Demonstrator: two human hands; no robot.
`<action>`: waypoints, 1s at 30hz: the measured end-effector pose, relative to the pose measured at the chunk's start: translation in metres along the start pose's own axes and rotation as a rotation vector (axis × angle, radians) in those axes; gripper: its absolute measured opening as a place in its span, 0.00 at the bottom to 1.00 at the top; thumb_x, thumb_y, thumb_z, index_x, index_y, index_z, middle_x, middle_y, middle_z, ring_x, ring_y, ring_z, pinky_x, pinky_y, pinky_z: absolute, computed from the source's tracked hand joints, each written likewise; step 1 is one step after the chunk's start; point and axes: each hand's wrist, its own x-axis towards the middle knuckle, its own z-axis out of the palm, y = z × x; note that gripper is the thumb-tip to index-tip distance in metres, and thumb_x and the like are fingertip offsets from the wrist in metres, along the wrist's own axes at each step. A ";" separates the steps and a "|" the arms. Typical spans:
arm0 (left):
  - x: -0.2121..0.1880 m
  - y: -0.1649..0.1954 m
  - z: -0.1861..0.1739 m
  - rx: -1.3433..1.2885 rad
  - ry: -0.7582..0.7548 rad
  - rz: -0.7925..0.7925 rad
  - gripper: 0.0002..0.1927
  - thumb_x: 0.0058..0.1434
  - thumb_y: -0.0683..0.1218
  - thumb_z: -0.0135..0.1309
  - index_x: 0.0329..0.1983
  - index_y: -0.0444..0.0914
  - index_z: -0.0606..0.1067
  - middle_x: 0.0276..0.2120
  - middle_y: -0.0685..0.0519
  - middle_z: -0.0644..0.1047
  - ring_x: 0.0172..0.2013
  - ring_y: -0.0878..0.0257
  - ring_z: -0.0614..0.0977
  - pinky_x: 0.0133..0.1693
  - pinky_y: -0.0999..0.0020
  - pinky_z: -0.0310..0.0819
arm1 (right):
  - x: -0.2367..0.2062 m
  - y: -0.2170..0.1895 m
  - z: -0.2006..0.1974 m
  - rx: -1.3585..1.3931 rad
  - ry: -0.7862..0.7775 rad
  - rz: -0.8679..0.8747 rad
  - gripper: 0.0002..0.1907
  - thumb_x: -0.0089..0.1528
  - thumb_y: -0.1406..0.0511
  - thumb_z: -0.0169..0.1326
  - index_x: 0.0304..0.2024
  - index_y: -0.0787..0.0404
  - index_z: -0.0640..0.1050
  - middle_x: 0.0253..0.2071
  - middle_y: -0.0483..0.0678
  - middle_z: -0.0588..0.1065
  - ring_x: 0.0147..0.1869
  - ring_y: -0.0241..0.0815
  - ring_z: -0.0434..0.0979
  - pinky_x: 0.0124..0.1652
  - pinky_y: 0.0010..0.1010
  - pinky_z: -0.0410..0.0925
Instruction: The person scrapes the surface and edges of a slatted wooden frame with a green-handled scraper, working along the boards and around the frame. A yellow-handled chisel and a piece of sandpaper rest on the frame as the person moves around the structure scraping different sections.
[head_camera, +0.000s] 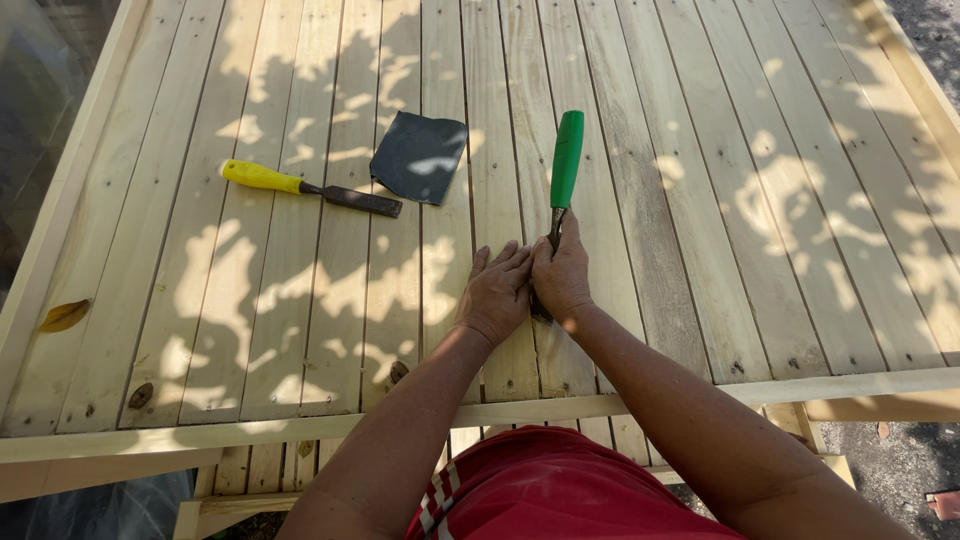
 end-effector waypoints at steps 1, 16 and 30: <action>0.000 0.000 0.000 0.004 -0.006 0.000 0.25 0.69 0.50 0.44 0.70 0.50 0.68 0.67 0.57 0.72 0.71 0.57 0.65 0.73 0.45 0.43 | -0.001 0.000 0.000 0.010 0.001 -0.007 0.32 0.67 0.69 0.44 0.73 0.67 0.55 0.41 0.63 0.78 0.43 0.55 0.82 0.43 0.44 0.74; -0.012 0.002 0.003 -0.019 -0.044 0.031 0.24 0.68 0.48 0.47 0.68 0.50 0.70 0.65 0.57 0.73 0.71 0.59 0.65 0.73 0.41 0.38 | -0.016 0.000 -0.007 -0.028 0.003 0.009 0.31 0.66 0.68 0.45 0.71 0.67 0.56 0.42 0.64 0.77 0.43 0.56 0.81 0.43 0.47 0.73; -0.010 -0.009 0.009 -0.284 0.119 -0.100 0.16 0.61 0.43 0.49 0.48 0.43 0.84 0.53 0.54 0.85 0.57 0.57 0.85 0.73 0.56 0.67 | -0.035 -0.001 -0.009 -0.034 -0.059 -0.041 0.28 0.65 0.69 0.47 0.68 0.66 0.60 0.43 0.63 0.77 0.45 0.57 0.81 0.46 0.46 0.73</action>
